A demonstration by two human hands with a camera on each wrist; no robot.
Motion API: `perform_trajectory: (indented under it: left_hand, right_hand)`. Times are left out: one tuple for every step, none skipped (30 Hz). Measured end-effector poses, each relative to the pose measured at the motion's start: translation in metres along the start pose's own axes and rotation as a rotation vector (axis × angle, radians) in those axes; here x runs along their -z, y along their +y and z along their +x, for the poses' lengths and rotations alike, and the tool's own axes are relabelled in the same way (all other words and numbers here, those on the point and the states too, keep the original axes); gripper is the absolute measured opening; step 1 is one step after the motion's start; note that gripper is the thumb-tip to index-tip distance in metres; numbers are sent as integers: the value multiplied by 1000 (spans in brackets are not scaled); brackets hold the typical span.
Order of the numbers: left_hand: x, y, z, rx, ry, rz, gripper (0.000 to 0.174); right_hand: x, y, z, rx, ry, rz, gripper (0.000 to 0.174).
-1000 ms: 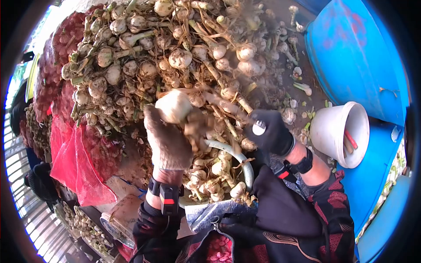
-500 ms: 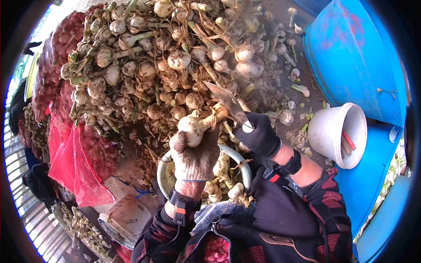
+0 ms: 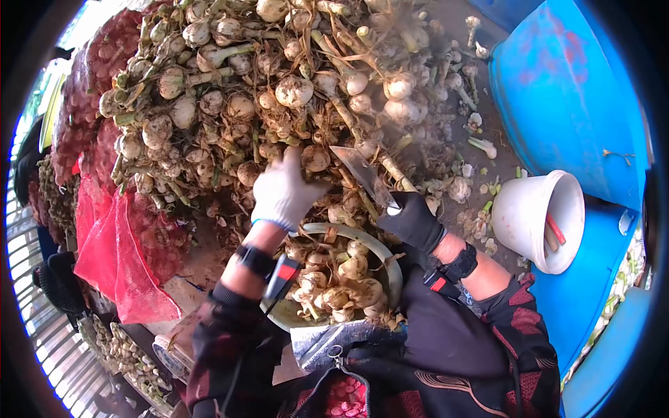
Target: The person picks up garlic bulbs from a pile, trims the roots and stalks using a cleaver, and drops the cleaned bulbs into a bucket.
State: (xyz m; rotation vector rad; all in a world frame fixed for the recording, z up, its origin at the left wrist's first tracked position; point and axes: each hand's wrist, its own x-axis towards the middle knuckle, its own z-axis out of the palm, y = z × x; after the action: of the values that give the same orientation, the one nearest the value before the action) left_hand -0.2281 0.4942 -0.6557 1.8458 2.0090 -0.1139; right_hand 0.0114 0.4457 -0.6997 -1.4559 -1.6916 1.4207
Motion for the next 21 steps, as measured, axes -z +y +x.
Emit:
perform_trajectory:
  left_hand:
    - [-11,12,12,33,-24,148,75]
    - [-24,17,22,65,-48,297,74]
    - [-36,15,29,35,33,311,71]
    - [-32,16,35,35,35,306,71]
    - [-28,15,40,119,-69,208,71]
    - [-24,13,41,204,-176,113,72]
    - [-20,8,40,247,-170,-21,73]
    - [-13,9,32,269,-47,-54,74]
    - [-19,3,29,193,38,-235,72]
    - [-29,-7,26,115,124,-416,71]
    - [-26,-11,18,-81,159,-776,71]
    - [-24,-13,7,-80,162,-772,71]
    - [2,0,-9,-35,41,-1119,71]
    - [17,7,-21,11,-90,-1463,72]
    - [12,6,-28,-104,-27,-1386,74]
    - [7,7,-35,-190,-16,-1526,76]
    - [7,3,-44,-278,-40,-1419,75]
    - [8,-2,-50,-363,-63,-1311,75]
    - [4,-5,-47,-425,6,-1142,76]
    - [-40,-29,-68,-334,-106,-1377,68]
    - [-93,-67,-85,-10,-259,-1818,61]
  right_hand:
    - [0,-2,-1,17,16,16,27]
    - [0,-4,-1,37,33,34,26]
    - [2,-9,-1,38,30,28,26]
    - [5,-17,0,16,4,2,24]
    - [10,-23,0,-8,-22,-24,23]
    - [13,-27,-1,-10,-25,-25,23]
    - [17,-31,0,8,-33,-56,22]
    - [21,-36,3,29,-40,-86,21]
    - [23,-43,6,100,0,-128,19]
    - [26,-50,8,97,-2,-122,19]
    - [29,-56,12,210,24,-229,18]
    - [30,-62,15,324,50,-335,17]
    - [28,-66,19,464,111,-325,17]
    - [27,-71,21,468,113,-324,17]
    - [26,-76,23,521,114,-336,18]
    - [26,-79,23,572,115,-348,20]
    - [26,-81,22,570,117,-348,20]
    - [26,-83,21,582,92,-412,21]
    - [26,-85,20,594,67,-476,23]
    - [27,-87,19,594,68,-476,23]
    - [27,-90,18,611,51,-499,18]
